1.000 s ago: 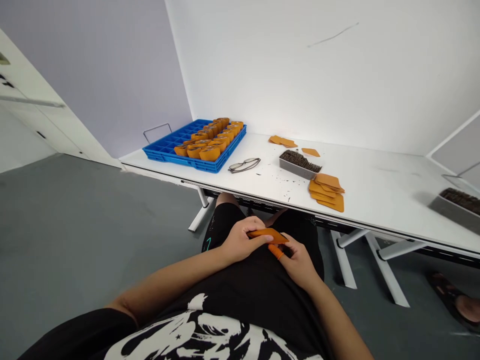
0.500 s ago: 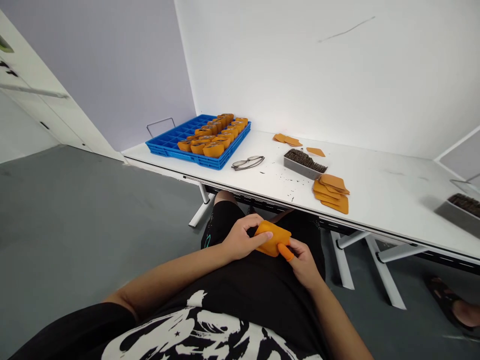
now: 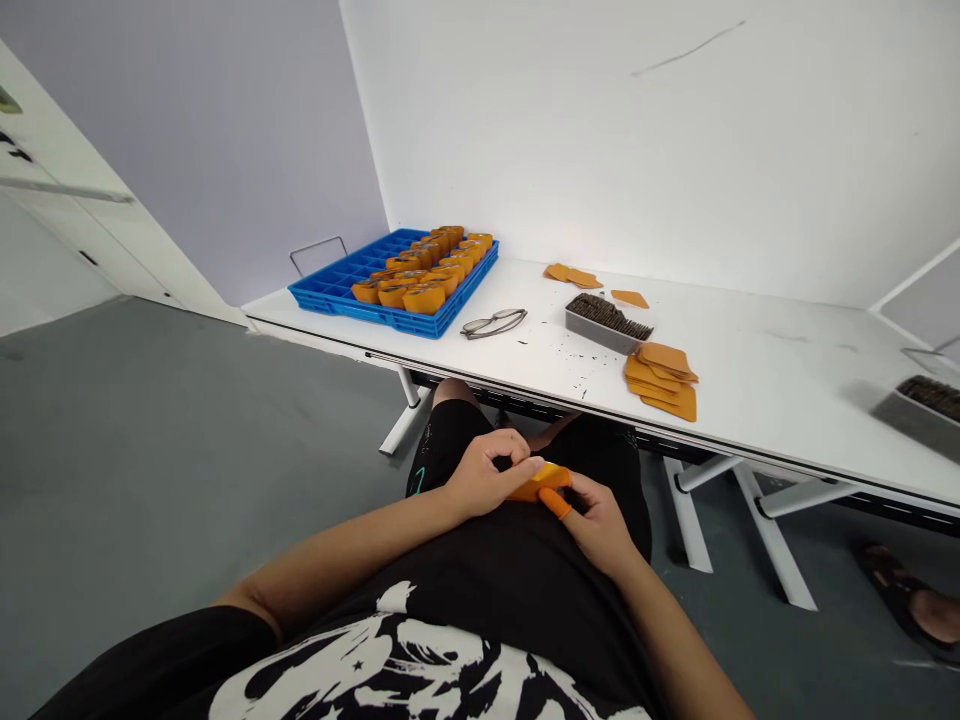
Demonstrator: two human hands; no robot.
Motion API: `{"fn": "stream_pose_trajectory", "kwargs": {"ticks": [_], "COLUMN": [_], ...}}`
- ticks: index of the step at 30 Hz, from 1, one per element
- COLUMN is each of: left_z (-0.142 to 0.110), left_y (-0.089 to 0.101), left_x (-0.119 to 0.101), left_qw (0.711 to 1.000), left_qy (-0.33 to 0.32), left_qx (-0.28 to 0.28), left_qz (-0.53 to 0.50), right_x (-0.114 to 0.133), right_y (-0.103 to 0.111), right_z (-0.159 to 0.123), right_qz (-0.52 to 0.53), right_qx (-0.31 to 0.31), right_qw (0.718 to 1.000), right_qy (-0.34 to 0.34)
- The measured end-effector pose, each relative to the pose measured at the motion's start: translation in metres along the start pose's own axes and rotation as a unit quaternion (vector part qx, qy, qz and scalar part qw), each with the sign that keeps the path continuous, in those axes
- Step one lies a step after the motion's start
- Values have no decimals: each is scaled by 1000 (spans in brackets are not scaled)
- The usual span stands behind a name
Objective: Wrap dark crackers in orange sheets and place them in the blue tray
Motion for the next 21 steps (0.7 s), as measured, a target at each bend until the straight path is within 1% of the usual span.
{"fn": "stream_pose_trajectory", "kwargs": {"ticks": [7, 14, 18, 21], "left_z": [0, 0, 0, 0], "left_y": [0, -3, -2, -1], "left_x": [-3, 6, 8, 8], "left_qw": [999, 998, 999, 998], "left_qy": [40, 39, 33, 35], "left_qx": [24, 37, 36, 35], "left_qz": [8, 13, 21, 31], "right_x": [-1, -21, -29, -29], "right_y": [6, 16, 18, 16], "right_z": [0, -1, 0, -1], "right_qz": [24, 43, 45, 38], "right_qx": [-54, -126, -120, -110], "right_qw": [998, 991, 991, 993], "right_qy": [1, -17, -23, -17]}}
Point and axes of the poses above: each hand's wrist, its own z-axis towards the middle knuckle, its own y-axis out of the back of the hand, x = y × z, the point moved 3 cm from there along z, towards the middle knuckle, and after that the axes turned 8 degrees about -x, right-handed, at the moved point
